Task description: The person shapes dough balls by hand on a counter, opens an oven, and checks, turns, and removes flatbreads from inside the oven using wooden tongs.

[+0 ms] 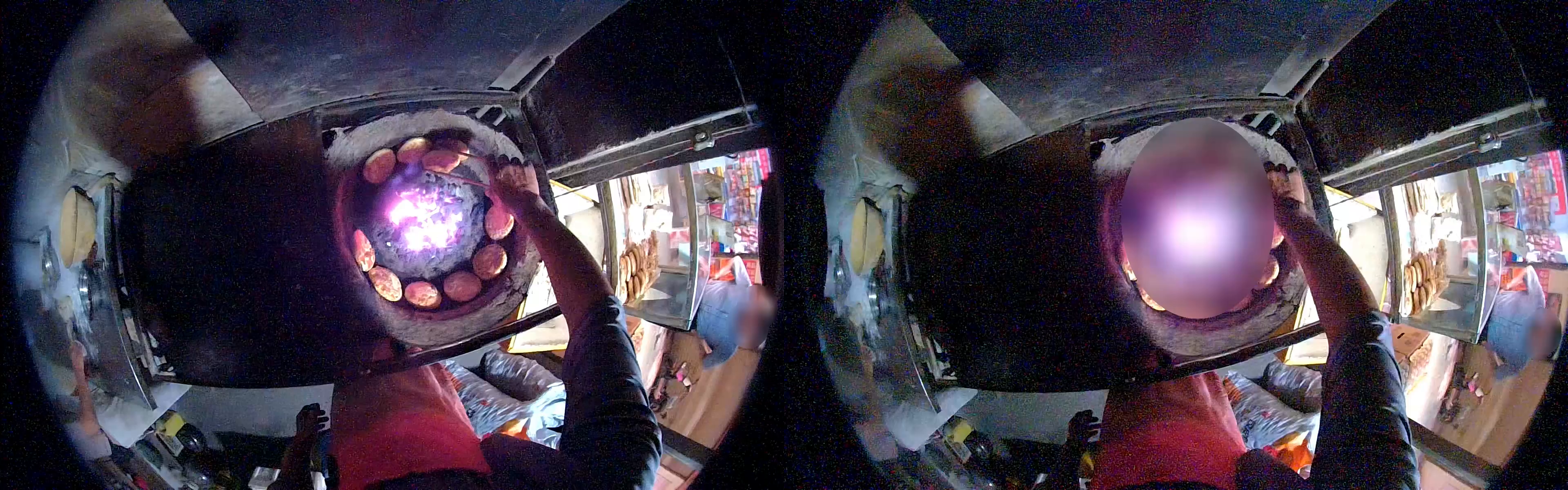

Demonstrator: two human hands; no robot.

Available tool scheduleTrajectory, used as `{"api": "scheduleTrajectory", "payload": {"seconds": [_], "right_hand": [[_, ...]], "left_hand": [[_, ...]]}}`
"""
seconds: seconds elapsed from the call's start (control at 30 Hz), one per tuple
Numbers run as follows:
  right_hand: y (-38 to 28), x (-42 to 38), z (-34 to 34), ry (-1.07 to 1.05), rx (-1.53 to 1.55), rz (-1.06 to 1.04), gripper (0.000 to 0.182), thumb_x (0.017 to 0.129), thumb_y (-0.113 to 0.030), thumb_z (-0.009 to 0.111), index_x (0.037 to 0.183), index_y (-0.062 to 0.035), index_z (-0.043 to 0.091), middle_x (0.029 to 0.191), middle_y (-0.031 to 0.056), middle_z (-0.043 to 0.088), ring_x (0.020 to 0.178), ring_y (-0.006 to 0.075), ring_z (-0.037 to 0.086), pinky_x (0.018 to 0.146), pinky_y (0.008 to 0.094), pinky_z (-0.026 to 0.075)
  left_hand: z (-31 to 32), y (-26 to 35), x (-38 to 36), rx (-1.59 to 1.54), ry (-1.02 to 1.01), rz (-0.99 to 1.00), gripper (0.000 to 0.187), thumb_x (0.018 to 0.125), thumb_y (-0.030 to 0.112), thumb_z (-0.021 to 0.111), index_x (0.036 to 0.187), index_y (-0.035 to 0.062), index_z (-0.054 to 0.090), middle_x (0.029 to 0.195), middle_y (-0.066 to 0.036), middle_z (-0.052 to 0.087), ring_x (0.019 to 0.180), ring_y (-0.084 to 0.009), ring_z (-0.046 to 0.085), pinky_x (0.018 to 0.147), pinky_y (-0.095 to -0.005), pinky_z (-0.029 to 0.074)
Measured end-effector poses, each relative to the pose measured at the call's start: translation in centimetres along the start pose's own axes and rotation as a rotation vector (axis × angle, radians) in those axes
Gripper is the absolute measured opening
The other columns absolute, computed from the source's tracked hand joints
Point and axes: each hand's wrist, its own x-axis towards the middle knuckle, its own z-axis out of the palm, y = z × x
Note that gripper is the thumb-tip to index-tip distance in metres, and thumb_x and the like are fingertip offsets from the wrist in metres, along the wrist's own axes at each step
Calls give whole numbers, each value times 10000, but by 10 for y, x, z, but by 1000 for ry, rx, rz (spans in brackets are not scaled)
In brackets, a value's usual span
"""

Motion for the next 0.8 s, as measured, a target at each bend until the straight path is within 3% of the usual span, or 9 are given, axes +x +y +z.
{"api": "scheduleTrajectory", "payload": {"seconds": [0.03,0.1,0.13,0.23,0.3,0.53,0.63,0.7,0.8], "right_hand": [[6,13,36,114,-260,-102,529,898,-535,455,1256,-158,549,1016,62,626,991,251,581,835,458,401],[20,41,137,468,-1442,-139,559,881,-573,466,1275,-183,535,981,43,611,970,250,564,802,468,389],[22,26,106,476,-1491,-170,585,860,-565,499,1301,-180,507,974,44,599,969,250,565,782,467,391],[23,-32,0,347,380,-155,601,817,-544,587,1278,-164,531,962,83,626,946,294,606,753,485,442],[26,-65,-79,-238,632,188,539,803,-515,632,1195,-147,594,991,145,668,963,345,640,791,497,492],[40,-90,-40,-201,682,349,566,754,-508,657,1170,-127,610,1047,200,673,998,383,642,847,486,509],[33,-89,-43,-240,672,452,556,760,-479,642,1174,-111,600,1030,210,675,983,386,646,853,492,507],[34,-103,-56,-285,495,300,655,853,-523,576,1250,-8,497,993,198,683,943,350,672,802,456,540],[40,-134,-57,-437,342,241,714,905,-521,493,1384,-8,360,1042,221,655,967,353,665,813,466,525]], "left_hand": [[-4,-2,0,5,4,-3,380,922,378,604,1167,92,550,1018,-131,636,813,-276,668,623,-373,523],[-7,-6,5,-105,-44,-18,369,927,352,608,1177,87,548,1022,-135,633,818,-277,667,625,-372,523],[-6,-7,8,-106,-50,-17,369,927,352,608,1177,87,548,1022,-135,633,818,-277,667,625,-372,523],[-5,-5,13,67,-26,-13,371,932,342,608,1190,84,547,1015,-130,634,807,-278,666,618,-374,524],[9,3,5,70,19,40,366,941,342,599,1194,84,549,997,-132,636,793,-277,666,605,-365,525],[12,13,17,97,51,5,353,952,340,583,1197,88,554,975,-122,643,804,-265,670,610,-368,529],[-13,0,30,-141,-103,-38,356,948,347,589,1193,91,557,976,-113,645,805,-261,672,612,-365,528],[15,35,3,37,-30,12,375,943,355,593,1201,87,554,996,-110,648,820,-260,672,630,-365,525],[27,40,6,117,83,-42,396,924,347,621,1208,80,552,1016,-103,651,841,-254,672,651,-367,521]]}}
